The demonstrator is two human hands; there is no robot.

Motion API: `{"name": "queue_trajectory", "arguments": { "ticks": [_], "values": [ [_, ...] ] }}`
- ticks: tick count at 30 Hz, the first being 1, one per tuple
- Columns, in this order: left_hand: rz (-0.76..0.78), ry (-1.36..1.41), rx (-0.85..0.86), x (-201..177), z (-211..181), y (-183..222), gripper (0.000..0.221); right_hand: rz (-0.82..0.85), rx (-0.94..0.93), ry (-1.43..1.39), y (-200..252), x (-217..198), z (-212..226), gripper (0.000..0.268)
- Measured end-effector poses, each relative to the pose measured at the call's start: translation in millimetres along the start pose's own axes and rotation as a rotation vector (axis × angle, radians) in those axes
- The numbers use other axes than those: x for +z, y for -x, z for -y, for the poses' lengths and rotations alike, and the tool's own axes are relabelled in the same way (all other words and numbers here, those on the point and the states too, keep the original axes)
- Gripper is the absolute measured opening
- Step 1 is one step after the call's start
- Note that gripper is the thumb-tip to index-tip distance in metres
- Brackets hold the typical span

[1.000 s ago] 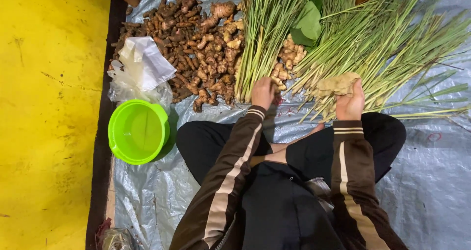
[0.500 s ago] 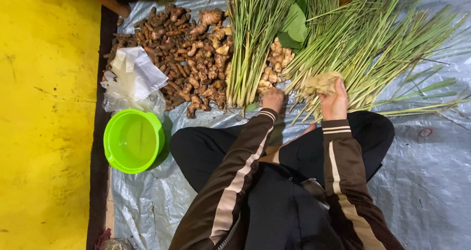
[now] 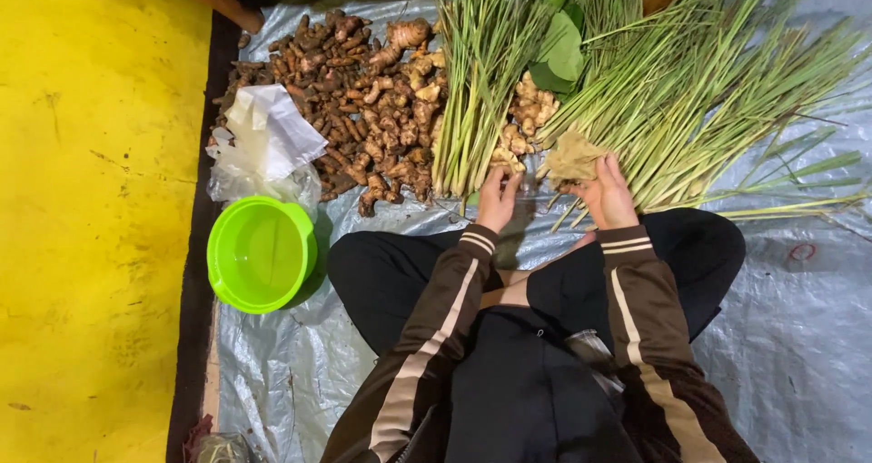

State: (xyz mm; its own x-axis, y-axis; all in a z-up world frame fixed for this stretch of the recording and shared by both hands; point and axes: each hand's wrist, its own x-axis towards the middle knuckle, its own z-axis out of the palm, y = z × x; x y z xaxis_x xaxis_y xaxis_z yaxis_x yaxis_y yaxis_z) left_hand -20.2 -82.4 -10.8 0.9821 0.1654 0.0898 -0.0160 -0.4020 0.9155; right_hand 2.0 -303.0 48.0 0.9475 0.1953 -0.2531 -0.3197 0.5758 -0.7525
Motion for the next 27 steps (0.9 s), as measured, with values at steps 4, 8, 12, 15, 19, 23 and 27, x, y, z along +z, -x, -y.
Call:
{"name": "queue_trajectory", "arguments": {
  "ticks": [4, 8, 12, 15, 19, 23, 27],
  "values": [
    [0.11, 0.137, -0.099, -28, -56, 8, 0.017, 0.019, -0.027, 0.113, 23, 56, -6, 0.046],
    [0.224, 0.202, -0.108, -34, -71, 26, 0.017, -0.115, -0.141, 0.572, 55, 115, 4, 0.031],
    [0.293, 0.17, -0.069, -46, -83, 39, 0.026, -0.16, -0.371, 0.633, 52, 109, -22, 0.011],
    [0.26, 0.207, -0.097, -61, -102, 34, 0.019, -0.249, -0.353, 0.659, 57, 117, -19, 0.012],
    [0.251, 0.344, -0.15, -58, -90, 43, 0.013, -0.29, -0.4, 0.655, 51, 116, -10, 0.011],
    [0.272, 0.427, -0.17, -62, -95, 55, 0.012, -0.336, -0.433, 0.582, 40, 107, 13, 0.011],
    [0.278, 0.467, -0.193, -65, -88, 62, 0.013, -0.467, -0.409, 0.459, 21, 96, 50, 0.031]
  ]
}}
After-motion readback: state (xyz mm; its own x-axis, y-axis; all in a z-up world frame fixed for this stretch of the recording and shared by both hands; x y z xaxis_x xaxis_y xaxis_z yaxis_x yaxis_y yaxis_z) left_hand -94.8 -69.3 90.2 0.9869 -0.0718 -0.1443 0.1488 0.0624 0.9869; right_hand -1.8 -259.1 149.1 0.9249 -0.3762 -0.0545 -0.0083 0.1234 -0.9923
